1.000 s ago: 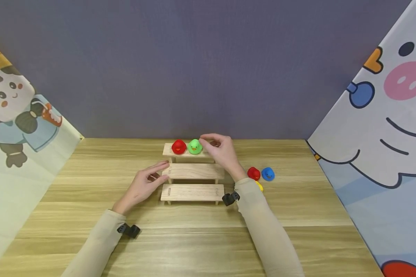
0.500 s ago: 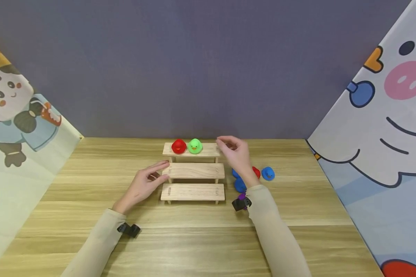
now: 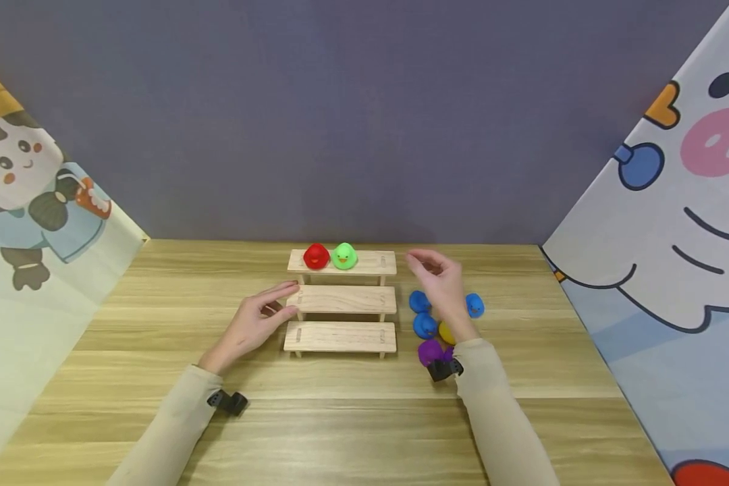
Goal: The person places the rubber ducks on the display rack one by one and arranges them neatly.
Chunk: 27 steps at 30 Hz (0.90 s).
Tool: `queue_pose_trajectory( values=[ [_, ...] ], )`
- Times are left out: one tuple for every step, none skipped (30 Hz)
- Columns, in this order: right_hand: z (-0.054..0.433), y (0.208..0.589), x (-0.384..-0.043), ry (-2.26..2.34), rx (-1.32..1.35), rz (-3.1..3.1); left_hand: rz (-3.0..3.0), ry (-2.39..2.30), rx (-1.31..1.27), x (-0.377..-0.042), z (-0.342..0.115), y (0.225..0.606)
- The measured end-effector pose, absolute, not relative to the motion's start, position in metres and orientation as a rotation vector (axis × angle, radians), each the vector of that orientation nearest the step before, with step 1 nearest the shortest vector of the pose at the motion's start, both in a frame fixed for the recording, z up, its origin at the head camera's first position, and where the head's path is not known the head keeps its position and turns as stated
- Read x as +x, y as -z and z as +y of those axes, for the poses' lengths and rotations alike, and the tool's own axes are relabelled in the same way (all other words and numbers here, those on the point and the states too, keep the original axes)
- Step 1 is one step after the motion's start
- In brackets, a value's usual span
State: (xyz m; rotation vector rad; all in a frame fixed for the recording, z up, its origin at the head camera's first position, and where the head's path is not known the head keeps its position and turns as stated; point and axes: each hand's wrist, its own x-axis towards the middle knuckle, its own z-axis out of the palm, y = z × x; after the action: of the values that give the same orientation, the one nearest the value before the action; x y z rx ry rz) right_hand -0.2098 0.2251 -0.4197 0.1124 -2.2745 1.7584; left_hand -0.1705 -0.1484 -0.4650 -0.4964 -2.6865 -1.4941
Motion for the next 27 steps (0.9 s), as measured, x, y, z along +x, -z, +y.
queue_pose_trajectory(
  values=[
    [0.228, 0.42, -0.209, -1.75, 0.11, -2.288, -2.689, 1.495, -0.494, -0.17, -0.148, 0.465],
    [0.232, 0.421, -0.208, -1.746, 0.11, -2.299, -2.69, 1.494, -0.494, -0.17, -0.148, 0.465],
    [0.235, 0.421, -0.206, -1.739, 0.11, -2.31, -2.689, 1.493, -0.494, -0.17, -0.149, 0.465],
    [0.239, 0.422, -0.205, -1.738, 0.109, -2.319, -2.687, 1.492, -0.494, -0.171, -0.149, 0.465],
    [0.242, 0.423, -0.204, -1.742, 0.109, -2.32, -2.684, 1.489, -0.499, -0.17, -0.149, 0.465],
    [0.245, 0.424, -0.203, -1.758, 0.105, -2.316, -2.68, 1.489, -0.502, -0.17, -0.149, 0.465],
    [0.248, 0.424, -0.202, -1.771, 0.102, -2.311, -2.677, 1.49, -0.503, -0.17, -0.149, 0.465],
    [0.252, 0.425, -0.2, -1.785, 0.099, -2.304, -2.677, 1.491, -0.504, -0.17, -0.149, 0.464],
    [0.256, 0.426, -0.199, -1.799, 0.094, -2.302, -2.676, 1.494, -0.507, -0.17, -0.149, 0.464],
    [0.26, 0.427, -0.197, -1.809, 0.085, -2.301, -2.68, 1.498, -0.504, -0.17, -0.149, 0.464],
    [0.264, 0.427, -0.195, -1.817, 0.085, -2.3, -2.685, 1.501, -0.499, -0.17, -0.149, 0.464],
    [0.269, 0.428, -0.194, -1.818, 0.082, -2.309, -2.686, 1.506, -0.495, -0.17, -0.149, 0.464],
    [0.274, 0.428, -0.192, -1.801, 0.076, -2.325, -2.688, 1.508, -0.497, -0.17, -0.149, 0.465],
    [0.278, 0.429, -0.19, -1.791, 0.068, -2.335, -2.686, 1.511, -0.499, -0.17, -0.149, 0.465],
    [0.283, 0.43, -0.189, -1.78, 0.059, -2.346, -2.685, 1.513, -0.5, -0.169, -0.148, 0.465],
    [0.288, 0.431, -0.188, -1.77, 0.053, -2.354, -2.683, 1.514, -0.497, -0.169, -0.148, 0.465],
    [0.292, 0.432, -0.188, -1.771, 0.041, -2.356, -2.679, 1.513, -0.5, -0.169, -0.148, 0.465],
    [0.296, 0.434, -0.187, -1.774, 0.022, -2.357, -2.674, 1.514, -0.504, -0.169, -0.148, 0.465],
    [0.3, 0.435, -0.186, -1.784, 0.003, -2.35, -2.673, 1.512, -0.505, -0.169, -0.149, 0.465],
    [0.304, 0.436, -0.186, -1.801, -0.015, -2.338, -2.672, 1.512, -0.504, -0.169, -0.148, 0.465],
    [0.308, 0.437, -0.185, -1.814, -0.031, -2.333, -2.673, 1.511, -0.503, -0.169, -0.148, 0.465],
    [0.312, 0.438, -0.184, -1.822, -0.05, -2.334, -2.674, 1.511, -0.503, -0.169, -0.148, 0.465],
    [0.315, 0.439, -0.184, -1.831, -0.071, -2.335, -2.674, 1.513, -0.502, -0.169, -0.148, 0.464],
    [0.318, 0.44, -0.183, -1.827, -0.088, -2.346, -2.674, 1.514, -0.5, -0.169, -0.148, 0.464],
    [0.322, 0.441, -0.182, -1.819, -0.105, -2.359, -2.675, 1.516, -0.497, -0.169, -0.148, 0.464],
    [0.324, 0.442, -0.182, -1.807, -0.122, -2.377, -2.675, 1.516, -0.497, -0.169, -0.148, 0.464],
    [0.327, 0.443, -0.181, -1.791, -0.136, -2.4, -2.674, 1.516, -0.499, -0.169, -0.148, 0.464]
  ],
)
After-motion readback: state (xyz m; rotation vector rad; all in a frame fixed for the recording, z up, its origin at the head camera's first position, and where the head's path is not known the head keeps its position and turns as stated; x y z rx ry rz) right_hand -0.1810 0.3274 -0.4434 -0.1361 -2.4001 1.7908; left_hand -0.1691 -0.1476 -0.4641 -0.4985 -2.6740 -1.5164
